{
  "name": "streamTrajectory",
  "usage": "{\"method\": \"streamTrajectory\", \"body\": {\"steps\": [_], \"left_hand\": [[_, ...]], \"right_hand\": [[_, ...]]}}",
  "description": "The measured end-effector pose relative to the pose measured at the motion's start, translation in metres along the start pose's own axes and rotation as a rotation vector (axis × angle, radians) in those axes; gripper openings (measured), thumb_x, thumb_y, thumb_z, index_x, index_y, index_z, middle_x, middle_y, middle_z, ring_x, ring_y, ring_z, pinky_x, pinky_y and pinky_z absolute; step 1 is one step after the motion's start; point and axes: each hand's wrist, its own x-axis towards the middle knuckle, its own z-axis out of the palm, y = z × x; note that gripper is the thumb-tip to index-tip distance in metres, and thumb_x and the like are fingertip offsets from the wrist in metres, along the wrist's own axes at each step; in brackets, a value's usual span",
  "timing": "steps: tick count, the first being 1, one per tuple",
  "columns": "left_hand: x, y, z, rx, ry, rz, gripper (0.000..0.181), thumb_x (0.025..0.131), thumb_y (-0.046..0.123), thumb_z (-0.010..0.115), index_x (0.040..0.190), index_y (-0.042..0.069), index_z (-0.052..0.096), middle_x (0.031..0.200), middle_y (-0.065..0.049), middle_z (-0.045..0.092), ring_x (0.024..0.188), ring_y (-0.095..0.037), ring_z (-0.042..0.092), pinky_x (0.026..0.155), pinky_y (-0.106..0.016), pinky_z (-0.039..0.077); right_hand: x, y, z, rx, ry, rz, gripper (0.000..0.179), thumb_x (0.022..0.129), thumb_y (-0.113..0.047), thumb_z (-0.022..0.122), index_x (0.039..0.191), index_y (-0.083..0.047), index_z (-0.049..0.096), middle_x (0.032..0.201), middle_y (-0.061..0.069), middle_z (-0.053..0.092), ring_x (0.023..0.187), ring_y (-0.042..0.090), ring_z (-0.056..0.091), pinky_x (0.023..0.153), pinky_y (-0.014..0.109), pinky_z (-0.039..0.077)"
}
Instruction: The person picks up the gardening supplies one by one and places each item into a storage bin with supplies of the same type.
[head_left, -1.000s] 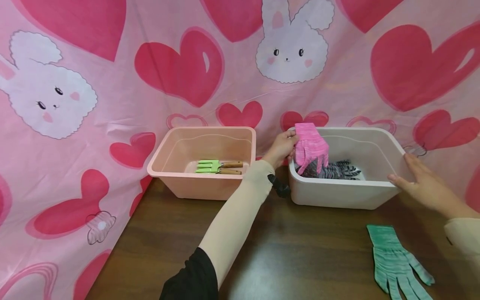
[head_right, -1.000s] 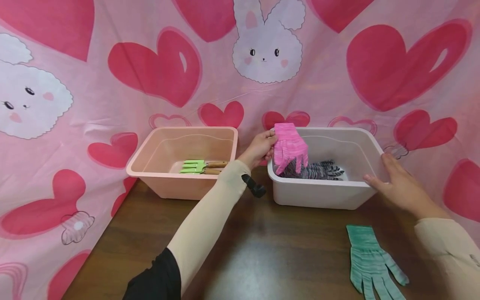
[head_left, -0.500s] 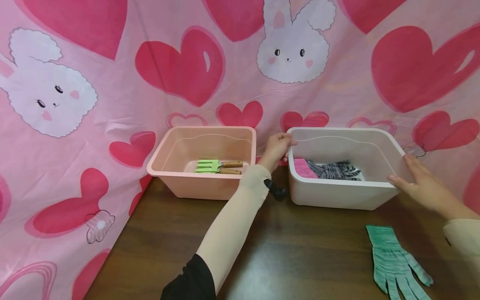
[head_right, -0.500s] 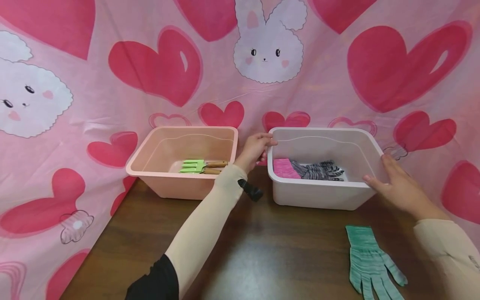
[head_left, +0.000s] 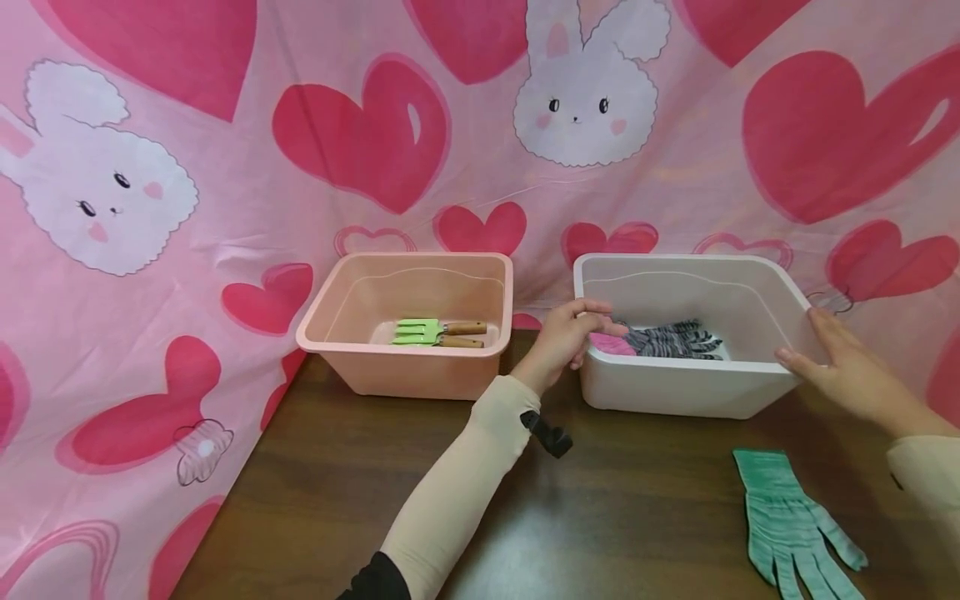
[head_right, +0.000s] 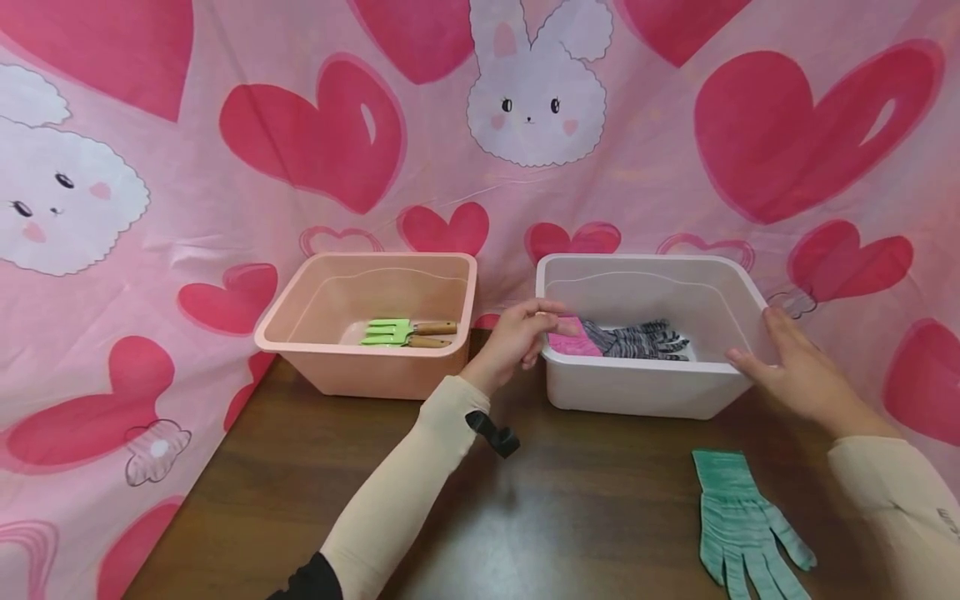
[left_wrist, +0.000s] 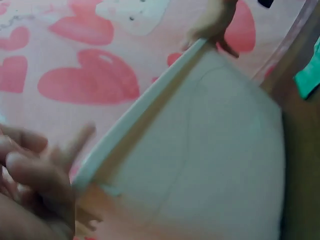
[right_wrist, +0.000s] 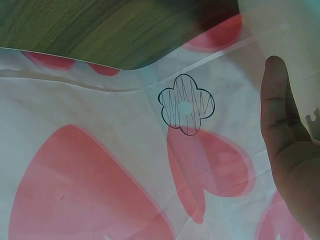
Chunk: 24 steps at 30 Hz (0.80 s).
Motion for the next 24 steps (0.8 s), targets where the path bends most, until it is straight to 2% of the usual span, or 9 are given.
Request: {"method": "streamTrajectory", "body": {"steps": [3,6,9,11,14,18,21,24], "left_hand": [[-0.009,-0.009,0.006,-0.056,-0.143,0.062,0.025,0.103,0.01,0.052,0.123,0.006,0.066,0.101,-0.012,0.076,0.039,-0.014,0.029,0.036,-0.023,0.03],[-0.017,-0.022,0.013,-0.055,-0.302,0.097,0.027,0.104,0.009,0.051,0.127,0.002,0.063,0.103,-0.014,0.075,0.039,-0.016,0.032,0.037,-0.025,0.032],[-0.023,-0.035,0.021,-0.019,-0.45,0.066,0.028,0.105,0.007,0.051,0.13,-0.003,0.06,0.102,-0.011,0.076,0.041,-0.017,0.038,0.039,-0.025,0.037],[-0.027,-0.047,0.029,0.03,-0.512,0.012,0.028,0.105,0.007,0.052,0.129,-0.002,0.061,0.101,-0.004,0.076,0.043,-0.018,0.041,0.042,-0.025,0.041],[-0.031,-0.068,0.047,0.109,-0.555,-0.061,0.028,0.105,0.009,0.053,0.129,-0.001,0.062,0.098,0.005,0.076,0.044,-0.018,0.045,0.044,-0.026,0.045],[-0.038,-0.099,0.078,0.196,-0.567,-0.169,0.028,0.104,0.012,0.055,0.128,0.002,0.065,0.093,0.011,0.076,0.043,-0.017,0.047,0.043,-0.026,0.047],[-0.044,-0.117,0.101,0.218,-0.573,-0.285,0.027,0.103,0.013,0.056,0.126,0.005,0.067,0.095,0.011,0.076,0.042,-0.017,0.049,0.041,-0.026,0.048],[-0.049,-0.129,0.12,0.22,-0.594,-0.392,0.028,0.103,0.014,0.056,0.129,0.012,0.068,0.1,0.012,0.075,0.043,-0.019,0.05,0.041,-0.027,0.048]], "right_hand": [[-0.001,0.002,0.0,0.004,0.002,-0.006,0.097,0.1,-0.046,0.054,0.157,0.001,-0.009,0.159,0.036,-0.006,0.142,0.06,-0.004,0.101,0.082,0.005],[-0.001,0.002,0.0,0.011,0.003,-0.007,0.097,0.1,-0.046,0.054,0.158,0.0,-0.009,0.16,0.036,-0.006,0.142,0.061,-0.003,0.1,0.083,0.006],[-0.001,0.002,0.0,0.013,0.003,-0.015,0.097,0.1,-0.047,0.054,0.158,-0.001,-0.008,0.16,0.036,-0.005,0.142,0.061,-0.002,0.099,0.083,0.007],[-0.001,0.001,0.0,0.012,0.004,-0.016,0.097,0.1,-0.047,0.054,0.158,0.0,-0.008,0.16,0.036,-0.005,0.143,0.06,-0.002,0.099,0.083,0.007],[-0.002,0.001,0.0,0.014,0.007,-0.013,0.097,0.1,-0.046,0.055,0.158,-0.001,-0.008,0.16,0.036,-0.005,0.143,0.06,-0.002,0.099,0.084,0.008],[-0.003,-0.001,-0.001,0.019,0.0,0.007,0.098,0.099,-0.048,0.055,0.159,-0.002,-0.008,0.16,0.035,-0.006,0.142,0.062,-0.001,0.096,0.085,0.01],[-0.003,-0.001,-0.003,0.032,-0.015,-0.002,0.097,0.1,-0.048,0.054,0.159,-0.003,-0.008,0.16,0.035,-0.006,0.141,0.062,0.0,0.094,0.086,0.011],[-0.003,0.0,-0.004,0.042,-0.03,-0.009,0.097,0.1,-0.047,0.055,0.159,-0.005,-0.008,0.161,0.034,-0.007,0.141,0.063,0.0,0.093,0.087,0.012]]}}
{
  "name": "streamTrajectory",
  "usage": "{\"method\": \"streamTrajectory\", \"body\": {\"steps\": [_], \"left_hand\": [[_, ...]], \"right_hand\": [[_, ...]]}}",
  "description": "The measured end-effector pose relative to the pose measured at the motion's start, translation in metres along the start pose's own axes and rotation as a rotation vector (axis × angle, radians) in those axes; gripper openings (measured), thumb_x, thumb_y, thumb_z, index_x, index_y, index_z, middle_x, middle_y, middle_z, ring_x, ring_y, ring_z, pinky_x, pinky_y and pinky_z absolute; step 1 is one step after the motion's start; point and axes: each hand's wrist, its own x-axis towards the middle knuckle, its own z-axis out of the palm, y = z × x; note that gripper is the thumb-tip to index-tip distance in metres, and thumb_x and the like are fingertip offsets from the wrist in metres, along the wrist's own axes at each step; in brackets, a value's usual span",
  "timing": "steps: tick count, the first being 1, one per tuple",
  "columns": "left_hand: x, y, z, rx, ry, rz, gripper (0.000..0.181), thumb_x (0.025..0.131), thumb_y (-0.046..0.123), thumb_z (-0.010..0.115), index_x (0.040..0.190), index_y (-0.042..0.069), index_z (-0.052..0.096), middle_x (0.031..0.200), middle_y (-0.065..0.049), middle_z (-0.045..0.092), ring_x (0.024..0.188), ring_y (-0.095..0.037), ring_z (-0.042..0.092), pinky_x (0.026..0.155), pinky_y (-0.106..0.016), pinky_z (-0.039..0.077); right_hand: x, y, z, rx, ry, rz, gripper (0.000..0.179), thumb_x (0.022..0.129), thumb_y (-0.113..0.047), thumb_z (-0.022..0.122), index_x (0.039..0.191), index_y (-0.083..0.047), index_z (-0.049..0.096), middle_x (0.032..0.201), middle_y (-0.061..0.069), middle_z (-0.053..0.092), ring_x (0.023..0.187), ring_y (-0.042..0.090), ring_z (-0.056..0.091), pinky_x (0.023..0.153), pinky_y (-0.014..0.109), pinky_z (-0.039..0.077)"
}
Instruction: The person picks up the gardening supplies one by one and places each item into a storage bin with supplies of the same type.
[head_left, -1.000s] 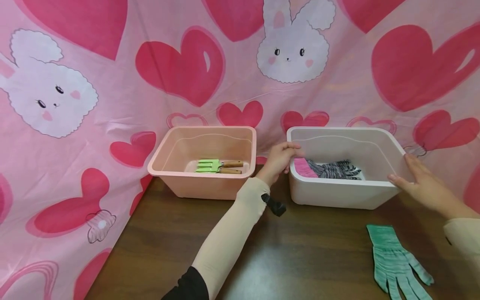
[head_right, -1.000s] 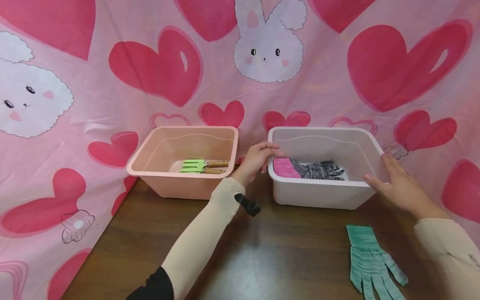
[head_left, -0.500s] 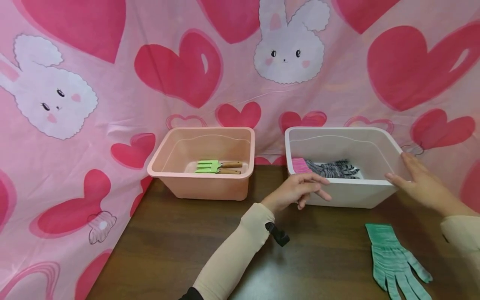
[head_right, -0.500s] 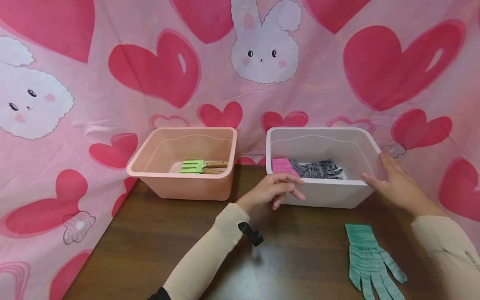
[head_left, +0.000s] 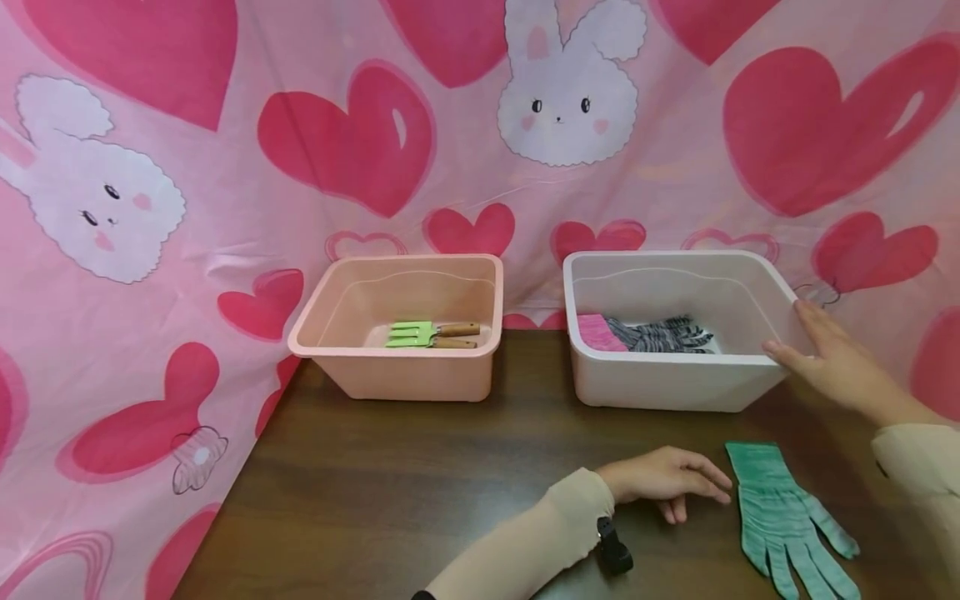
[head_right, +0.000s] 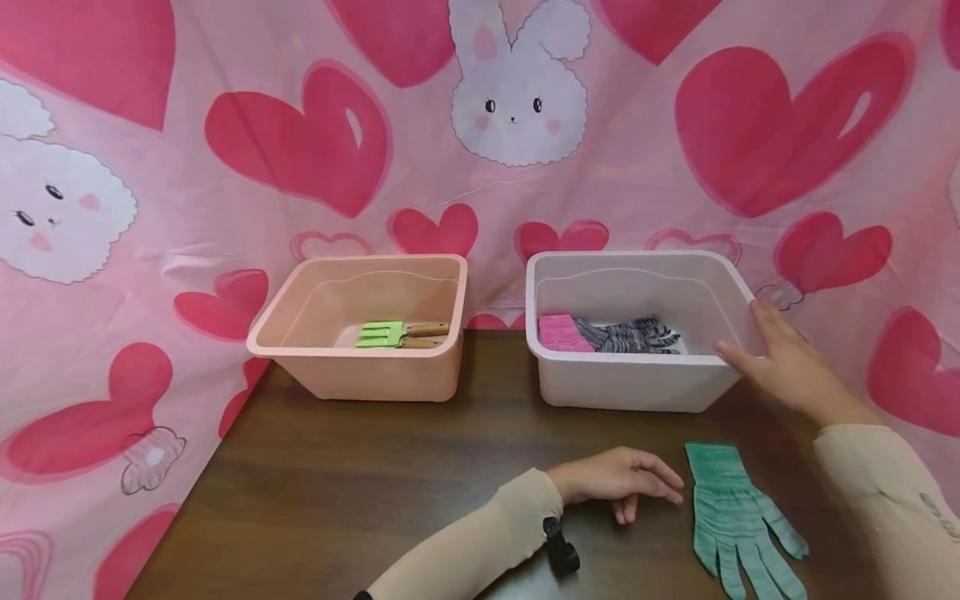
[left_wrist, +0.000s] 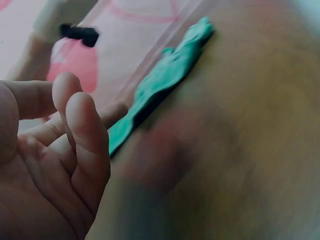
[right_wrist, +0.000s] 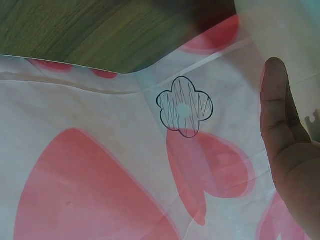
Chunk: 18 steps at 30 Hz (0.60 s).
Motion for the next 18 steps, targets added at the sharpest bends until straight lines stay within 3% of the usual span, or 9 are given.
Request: {"method": "streamTrajectory", "body": {"steps": [5,8,10,15,18], "left_hand": [[0.005,-0.001,0.013,0.005,-0.113,-0.106,0.037,0.106,0.019,0.053,0.142,0.026,0.059,0.112,0.015,0.071,0.043,-0.02,0.049,0.041,-0.028,0.046],[0.006,0.0,0.016,0.026,-0.133,-0.144,0.04,0.106,0.02,0.054,0.144,0.032,0.057,0.1,0.011,0.072,0.041,-0.02,0.047,0.04,-0.029,0.045],[0.009,0.001,0.021,0.025,-0.05,-0.145,0.036,0.104,0.019,0.057,0.137,0.032,0.063,0.085,0.006,0.07,0.04,-0.018,0.045,0.038,-0.027,0.044],[0.022,0.004,0.038,-0.099,0.325,-0.153,0.012,0.096,0.015,0.066,0.097,0.01,0.077,0.062,-0.001,0.067,0.034,-0.008,0.035,0.034,-0.021,0.032],[0.029,0.006,0.047,-0.114,0.429,-0.204,0.026,0.094,0.02,0.071,0.076,0.001,0.073,0.056,-0.005,0.066,0.031,-0.006,0.031,0.032,-0.02,0.026]], "right_hand": [[0.002,0.001,-0.001,0.004,0.004,-0.012,0.096,0.1,-0.047,0.055,0.159,-0.004,-0.008,0.161,0.034,-0.007,0.142,0.061,-0.001,0.096,0.085,0.01],[0.003,0.001,-0.001,0.005,0.013,-0.025,0.096,0.1,-0.046,0.054,0.159,-0.003,-0.007,0.161,0.034,-0.005,0.143,0.06,-0.001,0.098,0.085,0.009],[0.003,0.002,-0.002,0.004,0.023,-0.034,0.095,0.1,-0.046,0.054,0.16,-0.002,-0.006,0.161,0.034,-0.003,0.143,0.06,0.0,0.099,0.084,0.009],[0.003,0.002,-0.003,0.0,0.033,-0.036,0.094,0.101,-0.045,0.054,0.159,-0.001,-0.005,0.161,0.034,-0.003,0.143,0.06,0.0,0.101,0.082,0.006],[0.003,0.001,-0.003,-0.004,0.025,-0.026,0.094,0.101,-0.047,0.053,0.16,-0.002,-0.006,0.161,0.033,-0.004,0.143,0.059,0.0,0.1,0.083,0.007]]}}
